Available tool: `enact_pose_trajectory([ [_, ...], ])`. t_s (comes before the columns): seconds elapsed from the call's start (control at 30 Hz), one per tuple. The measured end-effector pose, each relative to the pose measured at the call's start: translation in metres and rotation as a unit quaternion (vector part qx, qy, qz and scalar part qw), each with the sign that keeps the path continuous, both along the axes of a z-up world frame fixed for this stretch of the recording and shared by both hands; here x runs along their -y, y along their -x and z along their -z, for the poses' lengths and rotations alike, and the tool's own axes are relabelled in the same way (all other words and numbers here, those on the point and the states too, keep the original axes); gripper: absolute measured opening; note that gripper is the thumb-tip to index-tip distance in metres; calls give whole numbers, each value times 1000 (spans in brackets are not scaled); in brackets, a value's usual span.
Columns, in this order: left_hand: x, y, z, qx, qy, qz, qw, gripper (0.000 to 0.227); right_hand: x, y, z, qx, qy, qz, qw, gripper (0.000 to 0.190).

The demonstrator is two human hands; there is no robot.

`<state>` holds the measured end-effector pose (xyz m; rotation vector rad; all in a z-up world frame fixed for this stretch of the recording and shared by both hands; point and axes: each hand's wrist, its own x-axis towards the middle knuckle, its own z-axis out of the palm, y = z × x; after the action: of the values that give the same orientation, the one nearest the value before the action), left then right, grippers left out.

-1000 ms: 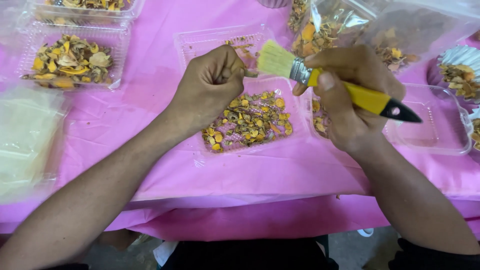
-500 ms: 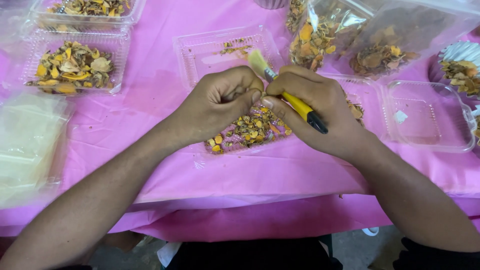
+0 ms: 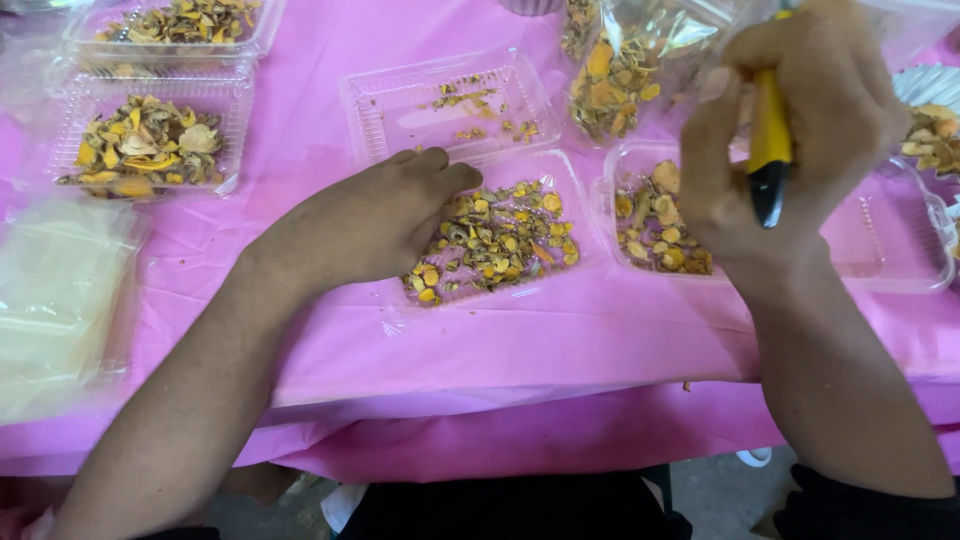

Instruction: The person cleans individual turmeric slices by hand using a small brush, removing debris and checking each piece before placing it back into a clear plastic container on a pink surface.

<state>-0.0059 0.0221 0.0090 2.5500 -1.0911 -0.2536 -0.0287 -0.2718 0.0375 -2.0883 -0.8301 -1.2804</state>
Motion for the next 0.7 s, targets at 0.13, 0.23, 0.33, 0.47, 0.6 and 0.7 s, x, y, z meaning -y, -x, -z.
enact_pose_trajectory([
  [0.13,4,0,-3,0,-26,13,1000,38,-12,-7,8,-3,31,-119,992,10],
  [0.23,7,2,-5,-40,-2,-16,999,21,-24,-5,13,-77,88,-191,974,9],
  [0.33,8,4,-6,-54,38,-31,997,16,-34,-2,16,-149,122,-240,952,13],
  [0.47,13,10,-16,-121,102,-130,979,6,-41,-2,18,-188,110,-259,941,12],
  [0.6,16,13,-2,-140,238,-82,958,15,-44,-6,26,-200,86,-270,938,21],
  [0.7,17,13,6,-187,305,-73,931,11,-47,-4,23,-237,68,-301,921,12],
])
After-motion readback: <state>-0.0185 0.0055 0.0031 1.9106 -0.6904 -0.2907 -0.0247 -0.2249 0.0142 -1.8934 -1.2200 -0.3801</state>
